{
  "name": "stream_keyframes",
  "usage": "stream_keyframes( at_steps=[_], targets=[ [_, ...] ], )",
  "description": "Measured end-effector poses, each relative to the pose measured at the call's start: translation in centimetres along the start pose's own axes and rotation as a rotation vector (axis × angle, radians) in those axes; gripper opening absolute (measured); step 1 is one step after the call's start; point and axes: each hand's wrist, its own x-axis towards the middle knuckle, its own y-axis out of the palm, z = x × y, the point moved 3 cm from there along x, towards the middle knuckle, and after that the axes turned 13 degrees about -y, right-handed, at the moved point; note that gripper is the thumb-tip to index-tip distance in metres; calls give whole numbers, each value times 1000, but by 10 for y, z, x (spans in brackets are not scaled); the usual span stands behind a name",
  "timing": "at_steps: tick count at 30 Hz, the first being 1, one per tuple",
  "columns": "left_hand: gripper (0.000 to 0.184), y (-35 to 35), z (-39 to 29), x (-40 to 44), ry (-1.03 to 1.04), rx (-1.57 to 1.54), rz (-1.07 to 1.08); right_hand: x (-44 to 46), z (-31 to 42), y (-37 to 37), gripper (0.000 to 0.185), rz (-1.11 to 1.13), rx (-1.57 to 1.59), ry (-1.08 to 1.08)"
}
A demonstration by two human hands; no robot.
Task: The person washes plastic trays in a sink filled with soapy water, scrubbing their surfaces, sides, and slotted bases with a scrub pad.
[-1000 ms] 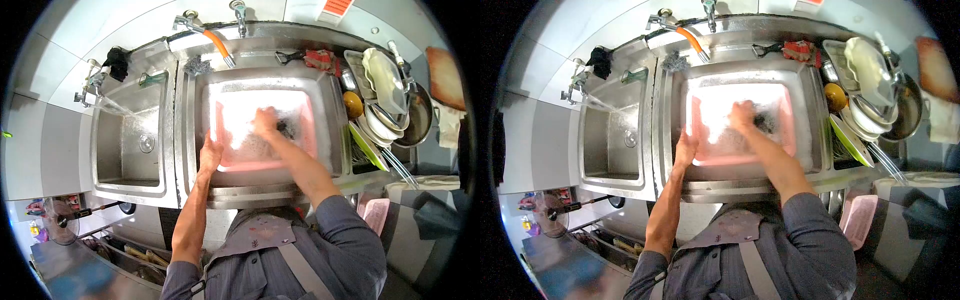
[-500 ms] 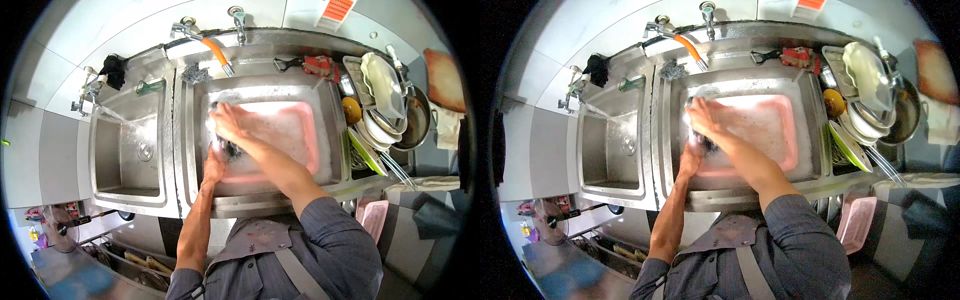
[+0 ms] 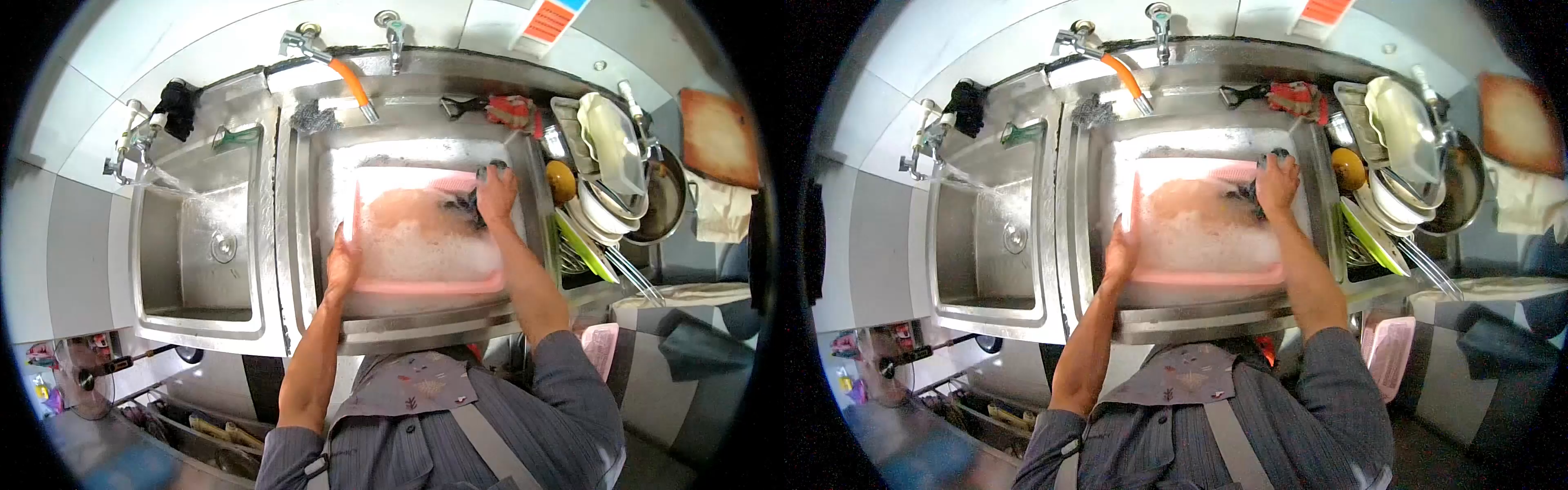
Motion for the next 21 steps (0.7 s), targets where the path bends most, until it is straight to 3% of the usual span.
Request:
stream_keyframes(
  at_steps=[3, 4, 6, 7, 8, 9, 11, 13, 14, 15, 17, 20, 21],
  targets=[
    [60, -3, 1, 1, 49, -9, 0, 14, 30, 26, 38, -66, -19, -104],
    [61, -7, -5, -6, -25, -12, 40, 20, 47, 31, 37, -36, 36, -152],
    [63, -4, 0, 1, -154, -115, 139, 34, 67, 97, 36, -196, 191, -308],
    [64, 2, 10, 9, -214, -209, 194, 38, 111, 64, 38, -41, 79, -391],
    [65, -1, 2, 4, -88, -116, 111, 41, 140, 56, 41, 55, 125, -428],
    [67, -5, -3, -4, 33, -15, 33, 42, 167, 62, 39, 97, 221, -472],
    [73, -7, -3, -4, 20, -71, 109, 35, 216, 71, 32, 96, 471, -603],
    [85, -2, -2, 13, 44, -411, 253, 21, 253, 77, 25, 69, 543, -747],
    [95, 4, 14, 17, -402, -701, 488, 8, 259, 75, 25, 10, 575, -761],
    [97, 6, 11, 22, -183, -893, 433, -3, 262, 72, 24, -53, 603, -776],
    [95, -1, 0, 17, -289, -1163, 564, -32, 252, 57, 22, -84, 744, -867],
    [85, -7, -16, 12, -451, -1316, 541, -82, 235, 20, 12, 108, 955, -956],
    [84, -6, -8, 17, -482, -1324, 555, -101, 227, 13, 12, 68, 762, -1114]
  ],
)
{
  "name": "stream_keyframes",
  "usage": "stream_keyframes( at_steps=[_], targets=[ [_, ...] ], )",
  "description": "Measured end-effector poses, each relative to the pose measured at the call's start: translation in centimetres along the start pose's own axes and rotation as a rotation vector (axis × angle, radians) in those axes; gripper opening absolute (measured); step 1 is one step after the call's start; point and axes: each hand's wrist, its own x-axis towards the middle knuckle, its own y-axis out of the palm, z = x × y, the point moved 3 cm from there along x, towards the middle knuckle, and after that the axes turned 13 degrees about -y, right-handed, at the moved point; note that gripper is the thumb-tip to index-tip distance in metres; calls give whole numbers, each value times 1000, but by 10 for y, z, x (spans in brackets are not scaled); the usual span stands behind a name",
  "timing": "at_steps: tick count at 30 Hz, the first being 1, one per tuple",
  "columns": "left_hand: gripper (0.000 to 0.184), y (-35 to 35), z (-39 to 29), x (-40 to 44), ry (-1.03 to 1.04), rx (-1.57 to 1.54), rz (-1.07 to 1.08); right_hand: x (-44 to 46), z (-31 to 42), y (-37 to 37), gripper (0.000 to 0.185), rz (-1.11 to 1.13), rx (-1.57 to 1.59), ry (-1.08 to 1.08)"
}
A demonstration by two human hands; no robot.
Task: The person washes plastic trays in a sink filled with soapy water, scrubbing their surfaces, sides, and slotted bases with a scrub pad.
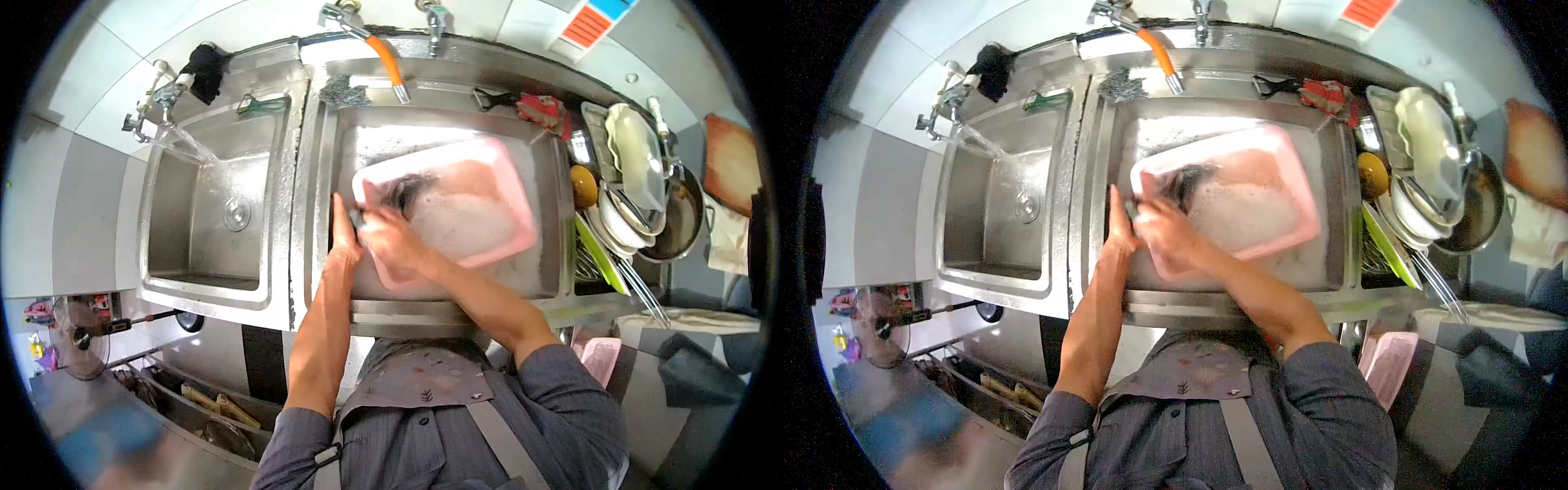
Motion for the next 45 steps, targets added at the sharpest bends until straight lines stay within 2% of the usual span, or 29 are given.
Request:
stream_keyframes(
  at_steps=[2, 4, 5, 7, 10, 14, 16, 17, 18, 19, 20, 21, 22, 25, 27, 29, 30, 31, 32, 33, 34, 35, 36, 37, 39, 40, 42, 43, 45],
  targets=[
    [84, 2, -1, 6, -27, 28, -27, -19, 34, -19, 14, 24, 13, 65],
    [82, 12, 0, 2, 100, 403, -129, -40, 53, -37, 20, 286, 117, 25],
    [84, 8, 2, 8, 95, 362, -200, -55, 50, -44, 20, 286, 108, 45],
    [73, 9, 0, 10, 153, 452, -261, -87, 37, -49, 23, 501, 359, 125],
    [60, -5, -1, 30, 236, 594, -337, -111, -4, -80, 25, 657, 432, 235],
    [62, 7, -8, 26, 300, 575, -354, -120, -47, -129, 27, 947, 30, 411],
    [68, 5, -4, 17, 276, 584, -409, -128, -75, -138, 38, 844, -29, 587],
    [70, 8, -2, 14, 294, 511, -342, -125, -80, -141, 43, 748, -83, 697],
    [72, 11, 0, 10, 309, 441, -274, -129, -84, -125, 43, 751, -78, 693],
    [62, 22, 3, -4, 129, 370, -224, -135, -94, -103, 42, 570, -200, 747],
    [62, 8, 18, 0, 128, 368, -233, -133, -96, -86, 42, 386, -315, 795],
    [59, -14, 38, 12, 132, 500, -255, -112, -77, -74, 41, 564, -466, 811],
    [56, -12, 42, 6, 120, 487, -238, -96, -71, -61, 38, 649, -370, 943],
    [53, 1, 44, -9, 85, 556, -200, -50, -47, -52, 31, 775, -297, 829],
    [56, 6, 33, -7, 82, 650, -203, -45, -66, -21, 27, 414, 119, 1022],
    [59, 0, 24, 10, 84, 633, -433, -29, -48, -16, 35, 78, 296, 887],
    [67, -43, 28, 39, 482, 818, -470, -26, -40, -9, 34, -56, 353, 792],
    [69, -35, 22, 36, 448, 745, -331, -3, -9, -43, 32, 49, 527, 942],
    [70, -22, 16, 27, 410, 670, -196, -3, 3, -45, 33, -2, 475, 744],
    [72, -21, 7, 26, 311, 689, -214, -1, 20, -54, 35, 138, 433, 711],
    [74, -17, 0, 26, 216, 712, -235, -8, 33, -51, 37, 100, 188, 525],
    [73, -6, -4, 28, 231, 671, -368, -16, 43, -58, 37, 158, 100, 423],
    [73, 0, -3, 28, 233, 678, -359, -26, 49, -67, 37, 215, 17, 322],
    [74, 1, -8, 29, 265, 824, -479, -36, 46, -78, 37, 209, 4, 325],
    [77, 2, -17, 32, 327, 1114, -722, -68, 39, -94, 36, 445, -2, 375],
    [77, 0, -15, 33, 327, 1120, -710, -92, 31, -109, 35, 413, -20, 381],
    [64, 1, -14, 32, 456, 952, -506, -129, 12, -157, 30, 386, -106, 394],
    [64, 0, -15, 31, 460, 949, -500, -140, 3, -184, 26, 390, -169, 401],
    [53, -3, -15, 31, 476, 1081, -558, -174, -37, -220, 32, 491, -360, 603]
  ],
)
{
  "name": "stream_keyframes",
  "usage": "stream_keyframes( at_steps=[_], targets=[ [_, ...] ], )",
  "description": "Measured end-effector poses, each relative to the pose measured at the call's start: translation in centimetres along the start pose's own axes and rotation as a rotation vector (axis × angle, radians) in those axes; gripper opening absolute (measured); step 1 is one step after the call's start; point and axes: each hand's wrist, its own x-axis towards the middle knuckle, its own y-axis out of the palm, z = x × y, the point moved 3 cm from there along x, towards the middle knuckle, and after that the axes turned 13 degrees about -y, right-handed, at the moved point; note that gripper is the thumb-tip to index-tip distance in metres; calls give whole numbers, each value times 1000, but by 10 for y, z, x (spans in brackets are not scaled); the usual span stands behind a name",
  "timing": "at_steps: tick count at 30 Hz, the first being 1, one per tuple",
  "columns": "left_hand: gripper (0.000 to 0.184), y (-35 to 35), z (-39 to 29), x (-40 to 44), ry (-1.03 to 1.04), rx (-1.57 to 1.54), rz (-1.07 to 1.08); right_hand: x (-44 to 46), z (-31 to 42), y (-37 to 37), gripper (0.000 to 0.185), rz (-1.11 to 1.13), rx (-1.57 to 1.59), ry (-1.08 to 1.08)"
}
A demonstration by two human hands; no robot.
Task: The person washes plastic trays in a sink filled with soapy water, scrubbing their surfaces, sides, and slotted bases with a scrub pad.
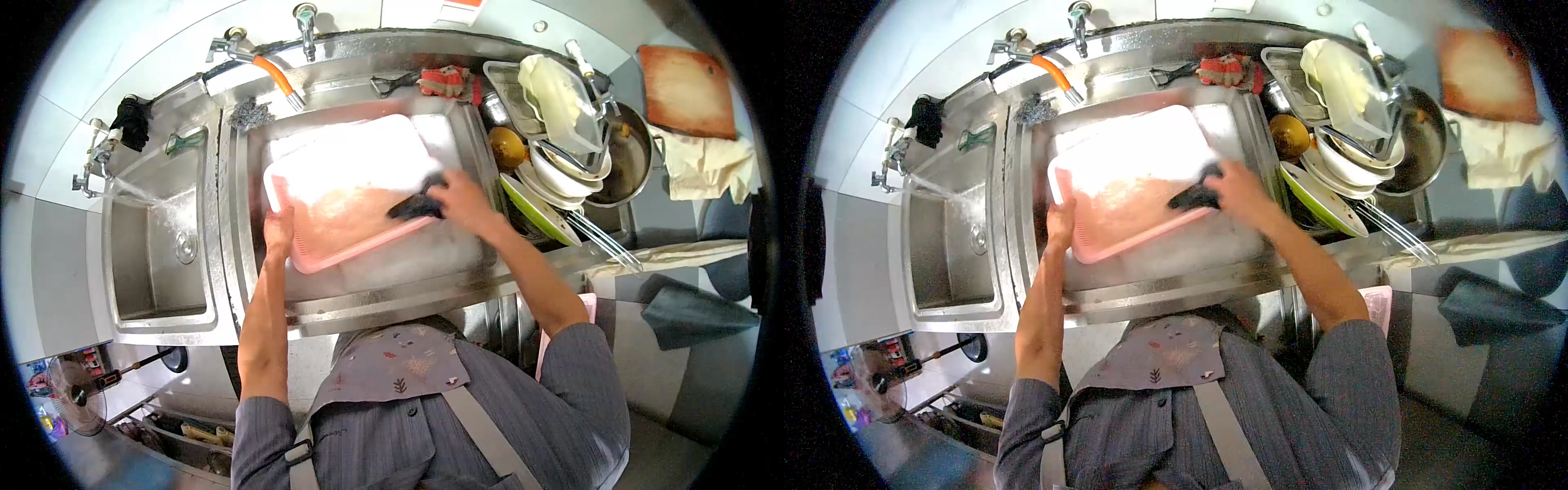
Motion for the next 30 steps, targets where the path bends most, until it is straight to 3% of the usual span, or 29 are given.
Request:
stream_keyframes(
  at_steps=[1, 3, 5, 8, 9, 11, 13, 14, 15, 16, 19, 21, 22, 23, 26, 27, 29, 30],
  targets=[
    [48, -2, 0, 2, 17, 70, -26, 7, -7, 1, 32, -4, -3, -4],
    [38, -4, 1, 7, 30, 151, -116, 20, -29, 0, 37, -192, 70, 313],
    [39, -7, -3, -1, 99, 251, -19, 54, -35, 0, 40, -214, 65, 326],
    [41, -5, -12, -23, 139, 125, -103, 121, -68, 12, 44, -330, 61, 416],
    [42, -8, -10, -28, 151, 69, -131, 143, -76, 19, 45, -356, 59, 400],
    [42, -6, 15, -8, 115, 120, -142, 182, -60, 16, 43, -197, -95, 335],
    [45, -4, 22, -8, 116, 6, -38, 216, -47, 45, 40, -165, -299, 254],
    [45, -6, 11, -17, 107, 7, -41, 221, -28, 47, 38, -224, -342, 141],
    [47, -7, 3, -27, -33, 65, -58, 219, -5, 51, 36, -280, -381, 34],
    [48, -9, -5, -32, -165, 115, -79, 229, 10, 69, 34, -365, -368, -40],
    [41, -6, 5, -26, -68, 224, -205, 253, 71, 84, 30, -466, -155, -250],
    [45, -3, 6, -32, -52, 222, -236, 263, 105, 78, 31, -494, -6, -429],
    [51, -3, 5, -32, -43, 214, -266, 266, 113, 67, 42, -284, 97, -381],
    [51, -6, -1, -35, -42, 214, -260, 264, 108, 64, 42, -281, 95, -376],
    [51, -10, -5, -40, -53, -14, 73, 233, 75, 64, 60, -252, -108, -366],
    [51, -10, -3, -36, -78, 42, 35, 218, 61, 66, 62, -330, -174, -324],
    [51, -12, -10, -33, -100, 91, 0, 181, 47, 33, 61, -247, -322, -274],
    [51, -12, -18, -39, -109, 96, -30, 173, 23, 58, 58, -329, -414, -291]
  ],
)
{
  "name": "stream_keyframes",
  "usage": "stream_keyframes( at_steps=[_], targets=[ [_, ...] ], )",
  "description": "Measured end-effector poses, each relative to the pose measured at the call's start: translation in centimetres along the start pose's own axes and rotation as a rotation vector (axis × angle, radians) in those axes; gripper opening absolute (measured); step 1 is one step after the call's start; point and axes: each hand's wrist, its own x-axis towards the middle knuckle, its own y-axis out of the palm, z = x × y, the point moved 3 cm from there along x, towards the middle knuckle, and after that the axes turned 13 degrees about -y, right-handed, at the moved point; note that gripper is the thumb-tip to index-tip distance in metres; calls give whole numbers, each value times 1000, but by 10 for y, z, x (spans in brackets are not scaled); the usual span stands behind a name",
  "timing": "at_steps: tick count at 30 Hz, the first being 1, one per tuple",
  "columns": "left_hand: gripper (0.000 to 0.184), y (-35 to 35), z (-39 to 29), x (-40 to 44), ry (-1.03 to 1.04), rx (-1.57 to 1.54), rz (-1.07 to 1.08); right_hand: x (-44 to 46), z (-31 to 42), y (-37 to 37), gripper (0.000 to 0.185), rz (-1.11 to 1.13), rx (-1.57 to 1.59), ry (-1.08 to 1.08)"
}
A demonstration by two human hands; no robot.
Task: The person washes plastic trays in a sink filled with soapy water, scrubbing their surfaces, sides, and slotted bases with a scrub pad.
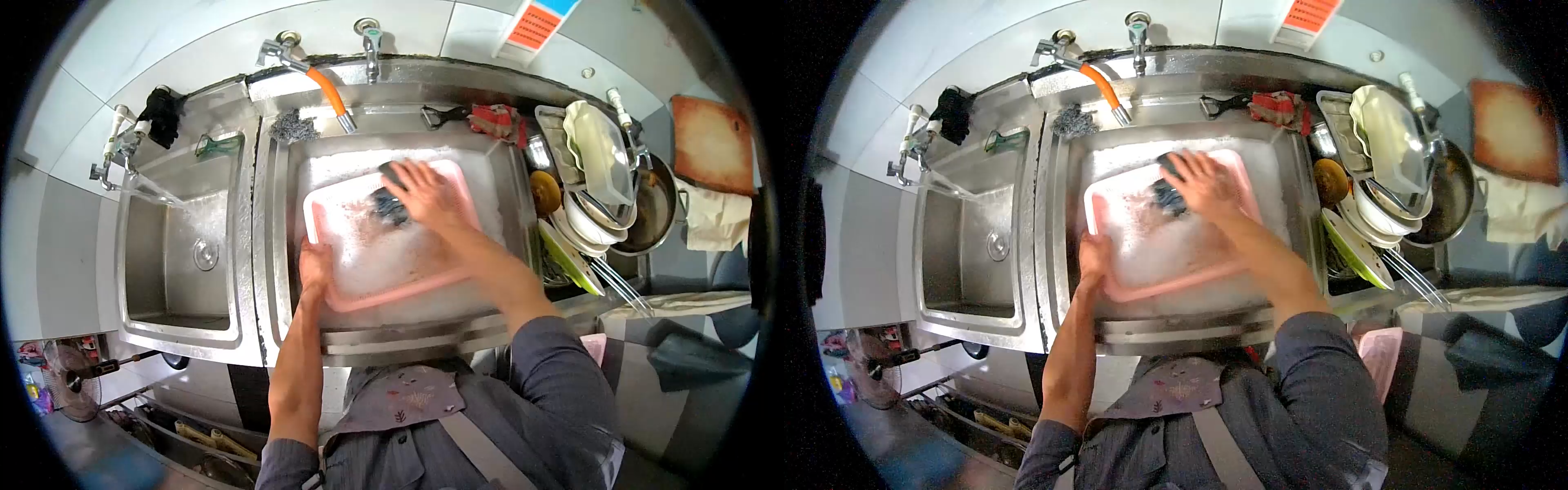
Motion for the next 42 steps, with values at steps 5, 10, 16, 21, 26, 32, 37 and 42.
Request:
stream_keyframes(
  at_steps=[5, 10, 16, 21, 26, 32, 37, 42],
  targets=[
    [57, 8, 14, 13, -13, 26, -97, -56, 1, 3, 59, 363, -29, 193],
    [47, 5, 8, 5, 52, -29, -41, -30, 37, 23, 79, 417, 337, 702],
    [46, 14, 16, 18, 12, 104, -136, 52, 123, 15, 58, 348, 504, 660],
    [45, 10, 24, 20, 102, 51, -53, 50, 160, 25, 39, 496, 501, 332],
    [45, 2, 7, 3, 81, -57, -56, -26, 124, -8, 35, 387, 593, 102],
    [45, 8, 12, 12, 147, -113, -4, -85, 30, -21, 36, 610, 402, 140],
    [46, 9, 15, 16, 100, 22, -27, -58, 28, 49, 34, 347, 195, 529],
    [49, 6, 0, -1, 140, -53, -91, 18, 87, 40, 52, 302, 425, 766]
  ],
)
